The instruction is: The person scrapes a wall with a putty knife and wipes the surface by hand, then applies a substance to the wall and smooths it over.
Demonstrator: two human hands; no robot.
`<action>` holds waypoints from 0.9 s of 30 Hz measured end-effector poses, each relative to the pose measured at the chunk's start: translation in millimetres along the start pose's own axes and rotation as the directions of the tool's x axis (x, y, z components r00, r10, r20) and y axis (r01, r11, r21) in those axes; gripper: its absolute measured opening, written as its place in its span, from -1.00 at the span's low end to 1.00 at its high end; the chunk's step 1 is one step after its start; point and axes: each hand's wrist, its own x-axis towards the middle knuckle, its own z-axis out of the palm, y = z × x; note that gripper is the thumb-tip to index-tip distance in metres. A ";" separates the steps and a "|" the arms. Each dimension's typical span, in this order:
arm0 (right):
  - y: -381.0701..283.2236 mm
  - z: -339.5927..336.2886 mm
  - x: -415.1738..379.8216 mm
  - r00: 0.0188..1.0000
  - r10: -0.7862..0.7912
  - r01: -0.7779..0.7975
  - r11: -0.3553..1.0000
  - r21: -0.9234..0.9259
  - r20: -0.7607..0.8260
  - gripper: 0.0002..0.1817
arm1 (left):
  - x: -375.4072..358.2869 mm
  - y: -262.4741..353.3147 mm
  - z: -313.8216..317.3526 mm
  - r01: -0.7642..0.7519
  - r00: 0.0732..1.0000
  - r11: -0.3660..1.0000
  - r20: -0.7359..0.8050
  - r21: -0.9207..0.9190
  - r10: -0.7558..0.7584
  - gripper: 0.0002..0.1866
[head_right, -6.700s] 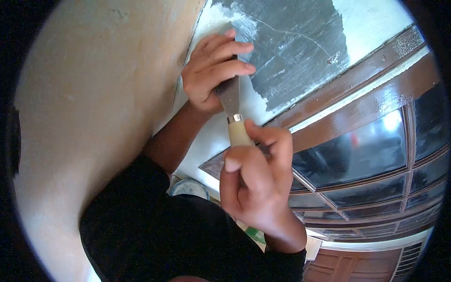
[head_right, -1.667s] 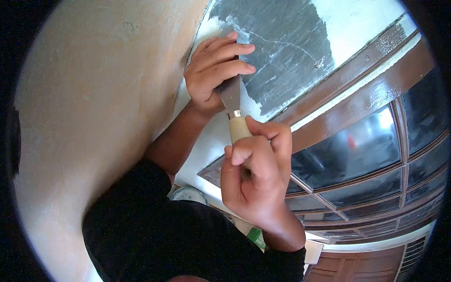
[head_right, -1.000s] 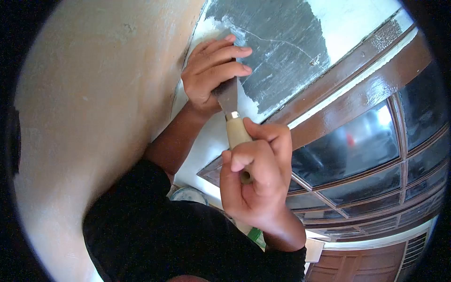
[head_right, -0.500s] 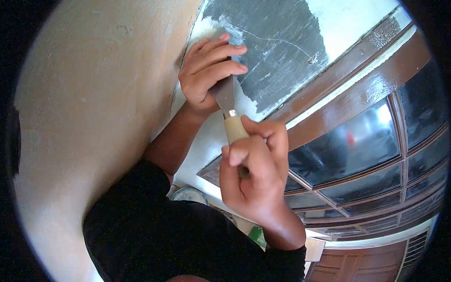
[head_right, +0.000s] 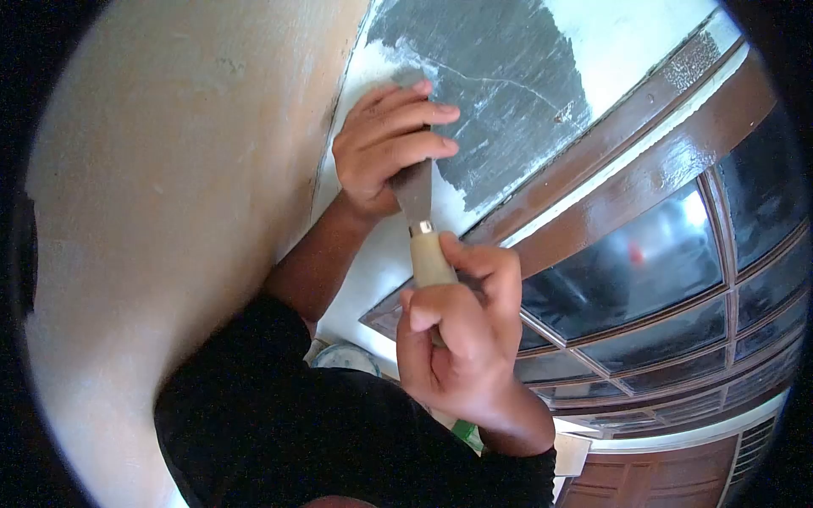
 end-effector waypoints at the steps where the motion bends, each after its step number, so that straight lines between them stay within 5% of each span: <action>1: 1.8 1.0 1.9 1.000 -0.002 0.002 1.000 -0.002 -0.005 -0.75 | -2.0 1.4 1.1 0.020 1.000 0.999 -0.003 -0.028 -0.020 -0.90; 15: -1.5 0.0 12.9 0.998 0.031 -0.028 0.997 -0.066 0.055 -0.73 | -6.3 2.0 -0.4 0.070 0.996 0.996 -0.060 0.046 -0.067 -0.90; 19: -2.4 0.9 15.4 0.994 -0.069 0.075 0.995 -0.063 0.089 -0.70 | -6.5 0.3 -0.4 0.059 0.996 0.998 -0.073 0.036 -0.056 -0.93; 23: -2.5 3.6 13.4 0.997 0.050 -0.048 0.998 -0.041 0.053 -0.71 | -7.3 3.3 -1.1 0.079 0.994 0.995 -0.082 0.054 -0.074 -0.93; 27: 3.3 2.7 16.7 0.997 -0.034 0.037 0.998 -0.055 0.068 -0.72 | -6.2 -1.8 -0.3 0.085 0.993 0.996 -0.089 0.028 -0.083 -0.92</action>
